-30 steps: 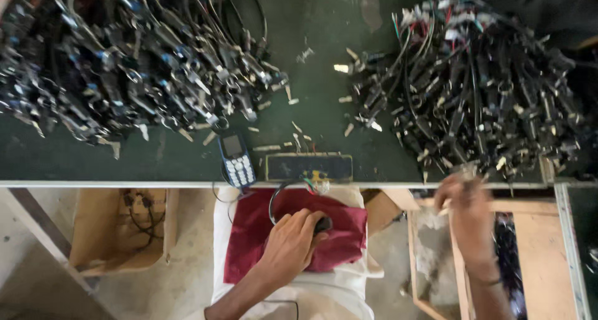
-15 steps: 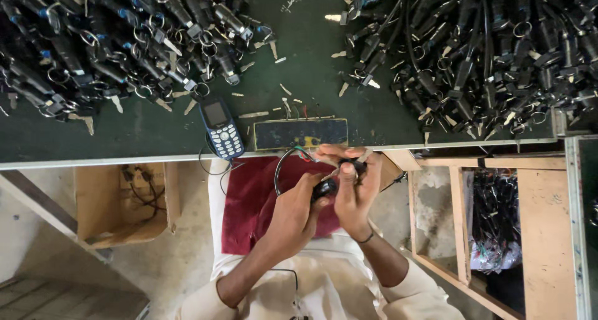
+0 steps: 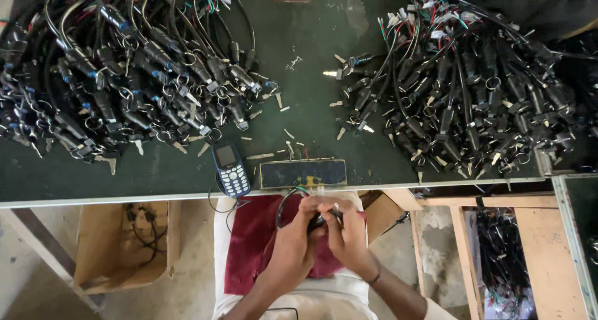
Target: The person sits at a workbench assembling electrical connectors. They pick up wires and connector housings, twist and insert wire ends into connectors, press assembled connectors onto a test board on the bench, and toss finished assemblies onto large piles of completed connectors on either side.
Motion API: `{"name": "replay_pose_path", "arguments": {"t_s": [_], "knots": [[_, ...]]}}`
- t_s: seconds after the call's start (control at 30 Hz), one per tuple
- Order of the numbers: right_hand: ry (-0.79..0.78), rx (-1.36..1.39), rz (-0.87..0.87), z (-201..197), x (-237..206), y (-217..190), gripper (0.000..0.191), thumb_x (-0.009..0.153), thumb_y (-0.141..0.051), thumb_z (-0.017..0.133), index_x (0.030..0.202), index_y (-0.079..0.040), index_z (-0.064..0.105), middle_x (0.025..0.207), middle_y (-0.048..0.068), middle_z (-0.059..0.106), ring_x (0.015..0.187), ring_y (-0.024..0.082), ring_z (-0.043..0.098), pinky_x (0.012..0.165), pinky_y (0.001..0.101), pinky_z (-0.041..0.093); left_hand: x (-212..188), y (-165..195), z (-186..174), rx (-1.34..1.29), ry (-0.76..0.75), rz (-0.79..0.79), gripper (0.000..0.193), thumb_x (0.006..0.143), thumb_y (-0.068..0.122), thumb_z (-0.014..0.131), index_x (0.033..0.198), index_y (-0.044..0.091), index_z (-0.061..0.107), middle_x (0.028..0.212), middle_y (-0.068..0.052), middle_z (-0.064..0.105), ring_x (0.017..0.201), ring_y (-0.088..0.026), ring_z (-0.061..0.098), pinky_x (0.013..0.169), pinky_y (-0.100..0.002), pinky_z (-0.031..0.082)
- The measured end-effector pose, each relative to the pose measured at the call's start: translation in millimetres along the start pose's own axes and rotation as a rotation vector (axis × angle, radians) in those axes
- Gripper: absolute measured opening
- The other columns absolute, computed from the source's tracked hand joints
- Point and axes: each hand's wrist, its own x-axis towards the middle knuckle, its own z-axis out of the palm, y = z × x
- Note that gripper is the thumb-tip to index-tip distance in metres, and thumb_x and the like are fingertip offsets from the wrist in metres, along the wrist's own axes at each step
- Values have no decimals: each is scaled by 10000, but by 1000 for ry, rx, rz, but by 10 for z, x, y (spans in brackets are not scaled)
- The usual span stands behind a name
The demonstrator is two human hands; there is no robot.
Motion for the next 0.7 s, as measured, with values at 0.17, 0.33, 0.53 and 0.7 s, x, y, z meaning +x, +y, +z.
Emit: {"name": "replay_pose_path", "arguments": {"t_s": [0.17, 0.33, 0.53, 0.7], "knots": [[236, -44, 166, 153, -118, -92, 107, 1085, 44, 411, 1173, -12, 434, 1277, 240, 684, 1152, 307, 729, 1018, 399, 584, -44, -5, 132, 243, -9, 54, 447, 883, 58, 654, 1302, -21, 519, 1054, -212, 608, 962, -400, 615, 789, -471, 481], [193, -50, 225, -105, -333, 36, 109, 1089, 13, 443, 1197, -4, 449, 1239, 254, 680, 1146, 331, 719, 1009, 403, 568, -111, 52, 92, 268, 25, 159, 417, 898, 135, 699, 1249, -34, 552, 1111, -214, 622, 955, -391, 587, 814, -470, 455], [333, 54, 158, -206, -568, 137, 141, 1120, -67, 456, 1248, -13, 431, 1292, 282, 641, 1180, 395, 701, 1080, 458, 556, -207, -408, -147, 0, 460, -280, 214, 1065, 205, 576, 1064, 23, 688, 1009, -97, 751, 869, -217, 681, 769, -337, 539], [355, 88, 100, -212, -633, 225, 164, 1127, -102, 471, 1262, -20, 424, 1280, 285, 642, 1165, 399, 706, 1070, 488, 577, -25, -899, -113, -443, 163, -821, 388, 1036, 344, 532, 1125, 11, 709, 968, -67, 759, 864, -134, 710, 778, -322, 564]]}}
